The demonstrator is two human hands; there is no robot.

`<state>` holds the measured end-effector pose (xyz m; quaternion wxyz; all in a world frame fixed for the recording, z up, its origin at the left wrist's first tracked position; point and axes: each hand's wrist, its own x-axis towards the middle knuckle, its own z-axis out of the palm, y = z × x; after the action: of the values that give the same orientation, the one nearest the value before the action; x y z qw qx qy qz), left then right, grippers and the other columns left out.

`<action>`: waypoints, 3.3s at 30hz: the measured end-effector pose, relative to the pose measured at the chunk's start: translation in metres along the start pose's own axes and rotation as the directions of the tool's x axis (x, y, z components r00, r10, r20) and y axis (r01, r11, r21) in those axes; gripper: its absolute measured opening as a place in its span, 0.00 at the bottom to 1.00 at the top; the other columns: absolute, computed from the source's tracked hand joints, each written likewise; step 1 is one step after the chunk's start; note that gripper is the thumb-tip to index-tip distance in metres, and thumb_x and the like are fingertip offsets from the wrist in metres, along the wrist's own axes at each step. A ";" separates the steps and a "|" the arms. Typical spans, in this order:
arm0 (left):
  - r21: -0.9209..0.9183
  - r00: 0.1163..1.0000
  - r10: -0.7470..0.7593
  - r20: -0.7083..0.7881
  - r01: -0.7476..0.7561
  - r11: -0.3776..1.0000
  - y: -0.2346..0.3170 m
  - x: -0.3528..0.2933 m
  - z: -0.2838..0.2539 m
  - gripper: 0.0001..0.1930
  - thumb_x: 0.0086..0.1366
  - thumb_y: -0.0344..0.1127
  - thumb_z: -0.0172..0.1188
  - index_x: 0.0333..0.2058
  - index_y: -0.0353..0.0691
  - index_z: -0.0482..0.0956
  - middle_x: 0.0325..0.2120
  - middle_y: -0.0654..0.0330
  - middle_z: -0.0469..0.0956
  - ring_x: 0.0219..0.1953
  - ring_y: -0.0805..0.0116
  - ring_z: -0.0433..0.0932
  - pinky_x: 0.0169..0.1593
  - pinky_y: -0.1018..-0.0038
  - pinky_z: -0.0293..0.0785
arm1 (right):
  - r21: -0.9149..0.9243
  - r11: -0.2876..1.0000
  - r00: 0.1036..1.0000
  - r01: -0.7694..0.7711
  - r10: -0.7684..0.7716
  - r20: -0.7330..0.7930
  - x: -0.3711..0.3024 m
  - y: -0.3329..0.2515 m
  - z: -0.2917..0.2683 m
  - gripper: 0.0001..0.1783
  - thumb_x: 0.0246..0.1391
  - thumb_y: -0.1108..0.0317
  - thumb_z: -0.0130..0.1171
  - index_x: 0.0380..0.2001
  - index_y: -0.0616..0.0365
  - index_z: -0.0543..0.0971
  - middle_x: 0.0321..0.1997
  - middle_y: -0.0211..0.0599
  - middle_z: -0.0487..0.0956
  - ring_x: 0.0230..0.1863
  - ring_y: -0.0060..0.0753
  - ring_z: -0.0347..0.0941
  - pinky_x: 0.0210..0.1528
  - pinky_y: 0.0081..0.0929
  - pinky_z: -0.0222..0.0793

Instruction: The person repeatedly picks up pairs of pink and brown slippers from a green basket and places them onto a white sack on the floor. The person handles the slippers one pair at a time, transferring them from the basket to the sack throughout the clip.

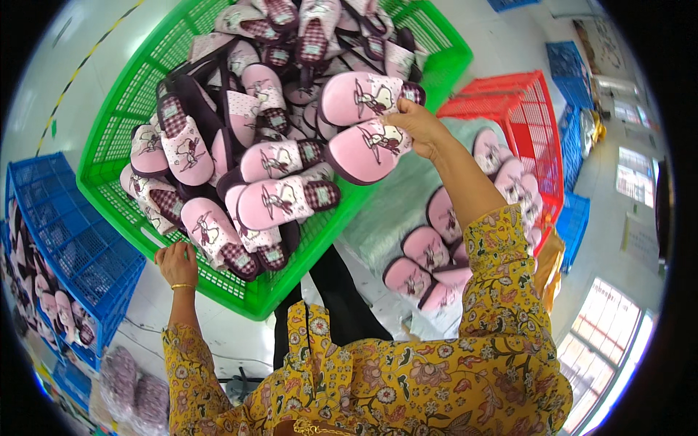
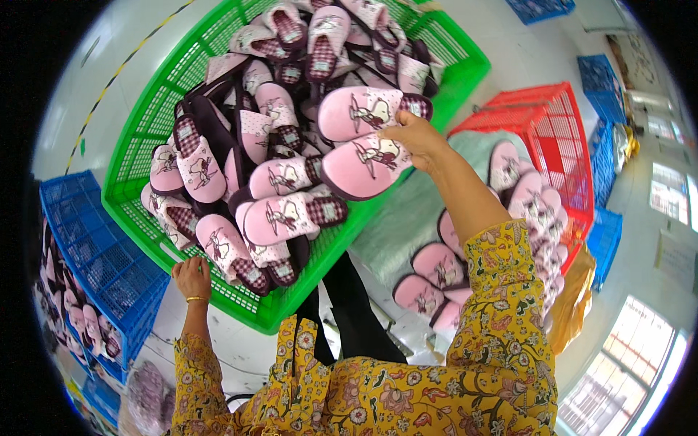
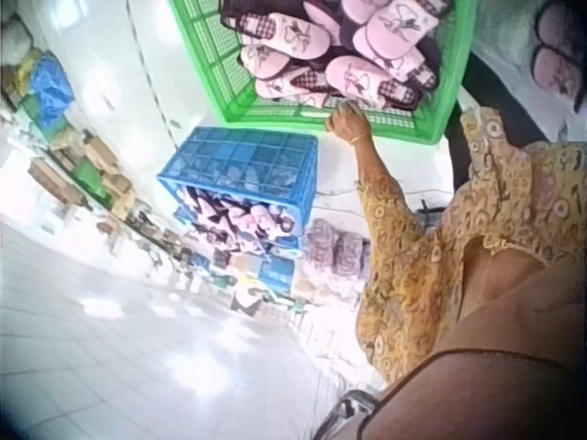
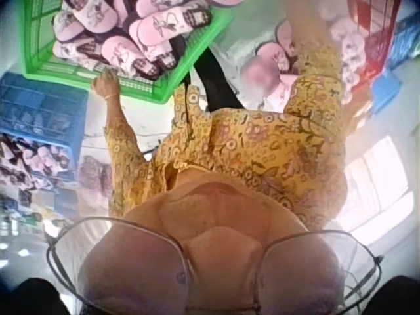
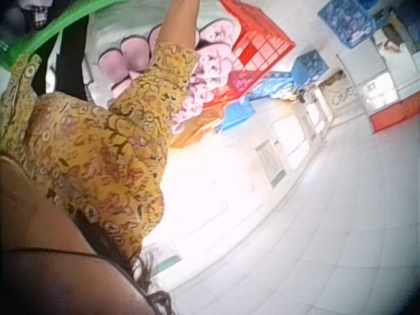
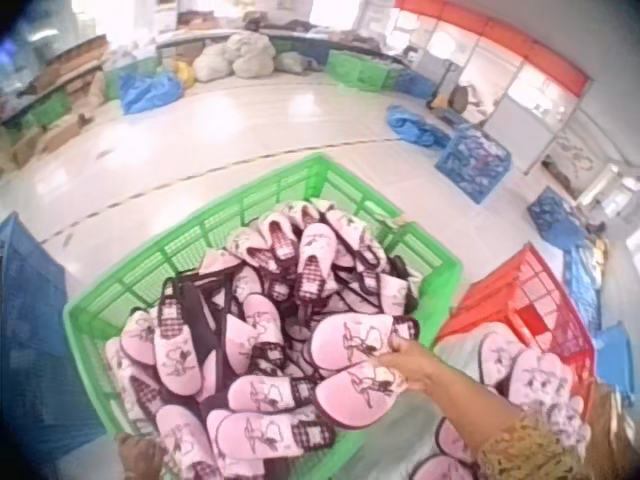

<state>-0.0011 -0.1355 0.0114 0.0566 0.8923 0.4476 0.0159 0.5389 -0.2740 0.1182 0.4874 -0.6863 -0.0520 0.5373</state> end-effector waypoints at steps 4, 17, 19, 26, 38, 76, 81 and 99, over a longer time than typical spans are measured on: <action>0.122 0.992 -0.021 0.121 0.006 0.992 0.000 -0.001 0.001 0.07 0.57 0.41 0.59 0.25 0.46 0.78 0.28 0.61 0.79 0.33 0.58 0.76 0.52 0.63 0.62 | 0.167 0.970 0.982 0.176 -0.160 -0.103 -0.096 0.007 0.001 0.18 0.47 0.80 0.59 0.44 0.66 0.72 0.41 0.40 0.77 0.38 0.31 0.77 0.43 0.30 0.75; 0.005 0.831 0.267 0.488 -0.308 0.951 0.006 -0.045 -0.013 0.10 0.60 0.43 0.53 0.30 0.46 0.80 0.33 0.59 0.80 0.41 0.59 0.75 0.55 0.61 0.60 | 0.273 0.841 0.572 0.467 -0.052 -0.819 -0.396 0.133 -0.113 0.18 0.48 0.78 0.59 0.44 0.63 0.72 0.43 0.38 0.78 0.40 0.31 0.77 0.42 0.29 0.75; 0.022 0.814 0.262 0.518 -0.319 0.947 0.007 -0.051 -0.009 0.10 0.60 0.43 0.53 0.30 0.46 0.80 0.33 0.59 0.80 0.41 0.59 0.75 0.55 0.61 0.60 | 0.332 0.793 0.547 0.510 -0.001 -0.837 -0.412 0.161 -0.133 0.17 0.49 0.78 0.58 0.44 0.63 0.72 0.43 0.39 0.78 0.40 0.32 0.77 0.43 0.30 0.76; -0.012 0.750 0.287 0.596 -0.349 0.937 0.010 -0.052 0.008 0.12 0.60 0.43 0.51 0.30 0.47 0.81 0.31 0.57 0.80 0.37 0.55 0.77 0.50 0.59 0.64 | 0.632 0.636 0.724 0.442 0.164 -0.671 -0.431 0.270 -0.194 0.15 0.54 0.74 0.55 0.46 0.59 0.74 0.43 0.37 0.79 0.42 0.33 0.78 0.48 0.33 0.76; -0.055 0.748 0.285 0.599 -0.317 0.947 0.000 -0.055 0.011 0.14 0.60 0.44 0.47 0.27 0.47 0.80 0.30 0.59 0.79 0.37 0.56 0.76 0.46 0.59 0.64 | 0.294 0.942 0.641 0.159 0.128 -0.757 -0.355 0.371 -0.254 0.24 0.49 0.51 0.60 0.50 0.41 0.70 0.41 0.26 0.73 0.35 0.25 0.69 0.35 0.26 0.68; -0.059 0.994 0.025 0.109 -0.019 0.998 0.011 0.006 -0.001 0.09 0.54 0.36 0.62 0.19 0.43 0.72 0.20 0.60 0.71 0.24 0.59 0.72 0.29 0.64 0.67 | -0.648 0.698 0.833 0.305 -0.526 -0.174 0.235 0.154 0.187 0.16 0.47 0.67 0.62 0.40 0.59 0.77 0.37 0.36 0.79 0.37 0.37 0.76 0.38 0.29 0.71; -0.041 0.988 -0.007 0.156 0.014 0.999 0.010 0.005 -0.001 0.06 0.53 0.34 0.62 0.22 0.43 0.73 0.21 0.60 0.72 0.26 0.59 0.73 0.31 0.65 0.67 | -0.858 0.292 0.789 0.422 -0.584 0.190 0.261 0.145 0.210 0.18 0.43 0.65 0.60 0.41 0.50 0.80 0.46 0.40 0.76 0.54 0.45 0.67 0.56 0.39 0.64; 0.001 0.981 -0.020 0.191 0.020 1.000 0.013 0.007 0.000 0.08 0.53 0.35 0.61 0.21 0.43 0.72 0.21 0.60 0.71 0.26 0.60 0.73 0.32 0.65 0.66 | 0.326 0.939 0.991 -0.110 0.128 -0.036 0.131 0.075 0.166 0.08 0.55 0.62 0.60 0.30 0.52 0.73 0.21 0.20 0.68 0.20 0.13 0.60 0.22 0.15 0.56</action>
<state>0.0132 -0.1374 0.0123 0.0998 0.8851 0.4492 -0.0704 0.4288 -0.1331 -0.0176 0.5611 -0.6139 0.0920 0.5475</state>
